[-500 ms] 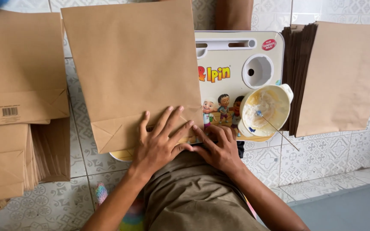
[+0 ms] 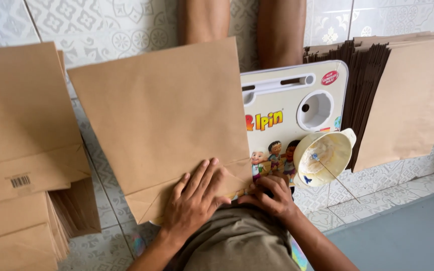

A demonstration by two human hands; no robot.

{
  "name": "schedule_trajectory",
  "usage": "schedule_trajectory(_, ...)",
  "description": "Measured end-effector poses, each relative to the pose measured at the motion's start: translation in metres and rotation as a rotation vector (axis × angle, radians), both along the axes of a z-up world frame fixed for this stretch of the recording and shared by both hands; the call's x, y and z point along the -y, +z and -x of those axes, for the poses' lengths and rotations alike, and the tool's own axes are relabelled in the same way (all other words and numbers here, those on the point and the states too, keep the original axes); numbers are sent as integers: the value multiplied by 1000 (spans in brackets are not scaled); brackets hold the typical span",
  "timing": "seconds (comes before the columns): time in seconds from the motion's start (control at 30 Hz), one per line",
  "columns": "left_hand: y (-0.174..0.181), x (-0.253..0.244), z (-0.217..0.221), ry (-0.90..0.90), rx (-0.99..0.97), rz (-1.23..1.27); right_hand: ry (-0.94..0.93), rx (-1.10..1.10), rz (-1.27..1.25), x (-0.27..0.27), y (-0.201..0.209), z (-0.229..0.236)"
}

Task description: Applying glue to the bottom flaps of paper bags and folding them to complete the assembly.

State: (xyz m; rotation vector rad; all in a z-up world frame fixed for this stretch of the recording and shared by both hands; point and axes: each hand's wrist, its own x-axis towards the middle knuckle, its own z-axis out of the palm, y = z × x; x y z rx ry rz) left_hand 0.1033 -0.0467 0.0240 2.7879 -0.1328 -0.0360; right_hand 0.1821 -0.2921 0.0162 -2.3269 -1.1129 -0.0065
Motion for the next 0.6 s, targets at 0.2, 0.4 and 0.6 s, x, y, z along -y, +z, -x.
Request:
schedule_trajectory(0.2,-12,4,3,-60,23,-207,31,54,80,8,-12,4)
schedule_trajectory(0.4,-36,9,9,32,72,-73,81,-30,26,-6,8,-13)
schedule_trajectory(0.6,-8,6,-1,162,177,40,108,-77,-81,-9,11,-19)
